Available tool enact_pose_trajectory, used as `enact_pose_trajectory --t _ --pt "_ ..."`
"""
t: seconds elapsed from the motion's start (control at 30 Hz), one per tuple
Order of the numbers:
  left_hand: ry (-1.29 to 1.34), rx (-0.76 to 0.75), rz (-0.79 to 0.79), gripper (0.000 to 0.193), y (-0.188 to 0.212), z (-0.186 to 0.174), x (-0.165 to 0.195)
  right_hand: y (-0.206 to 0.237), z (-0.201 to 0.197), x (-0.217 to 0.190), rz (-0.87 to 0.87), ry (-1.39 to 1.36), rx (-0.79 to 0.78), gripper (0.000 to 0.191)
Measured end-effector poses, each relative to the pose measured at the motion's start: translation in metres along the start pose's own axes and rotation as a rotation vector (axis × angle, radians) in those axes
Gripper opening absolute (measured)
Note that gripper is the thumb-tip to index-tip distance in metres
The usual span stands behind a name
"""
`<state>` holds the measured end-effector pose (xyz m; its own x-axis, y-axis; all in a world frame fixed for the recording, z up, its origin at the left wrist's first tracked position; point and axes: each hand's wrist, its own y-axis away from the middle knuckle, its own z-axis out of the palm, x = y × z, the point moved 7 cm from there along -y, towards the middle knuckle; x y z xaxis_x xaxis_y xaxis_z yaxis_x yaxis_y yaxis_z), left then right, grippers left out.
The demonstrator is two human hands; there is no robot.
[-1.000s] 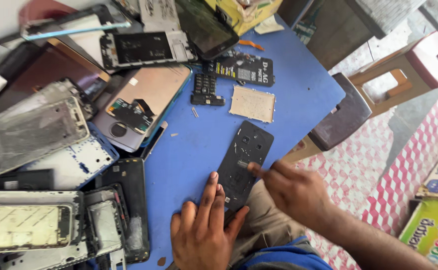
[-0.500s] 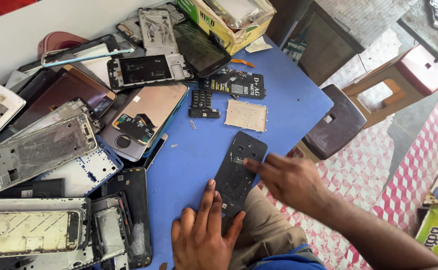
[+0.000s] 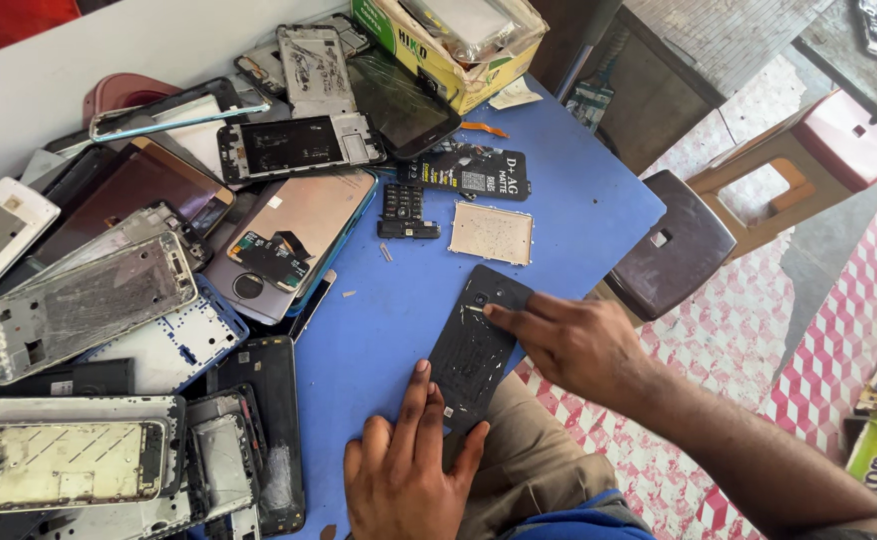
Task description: The person uses a screwdriver to scrape adhesive residue from the back of a smartphone. They repeatedly scrape the same area, flip the phone, and continue scraping. The workspace contains disassembled phone parts and tools.
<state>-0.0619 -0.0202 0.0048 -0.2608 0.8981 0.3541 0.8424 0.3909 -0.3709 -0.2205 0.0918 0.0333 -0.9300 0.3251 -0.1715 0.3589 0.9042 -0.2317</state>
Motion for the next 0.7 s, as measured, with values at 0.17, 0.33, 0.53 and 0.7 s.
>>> enact_pose_trajectory --t 0.17,0.33,0.53,0.7 --pt "-0.008 0.004 -0.005 0.055 -0.002 -0.001 0.001 0.000 0.011 0.010 -0.003 0.123 -0.069 0.031" --pt "0.005 0.004 -0.033 0.053 -0.001 -0.004 0.003 0.015 0.002 -0.009 -0.149 0.033 0.030 0.024" --pt "-0.045 0.050 -0.035 0.052 -0.004 -0.012 0.008 0.021 -0.012 -0.015 -0.058 -0.071 0.070 0.028" --pt "-0.058 0.038 -0.038 0.051 -0.007 -0.018 0.013 0.027 0.001 -0.012 -0.032 0.019 0.005 0.026"
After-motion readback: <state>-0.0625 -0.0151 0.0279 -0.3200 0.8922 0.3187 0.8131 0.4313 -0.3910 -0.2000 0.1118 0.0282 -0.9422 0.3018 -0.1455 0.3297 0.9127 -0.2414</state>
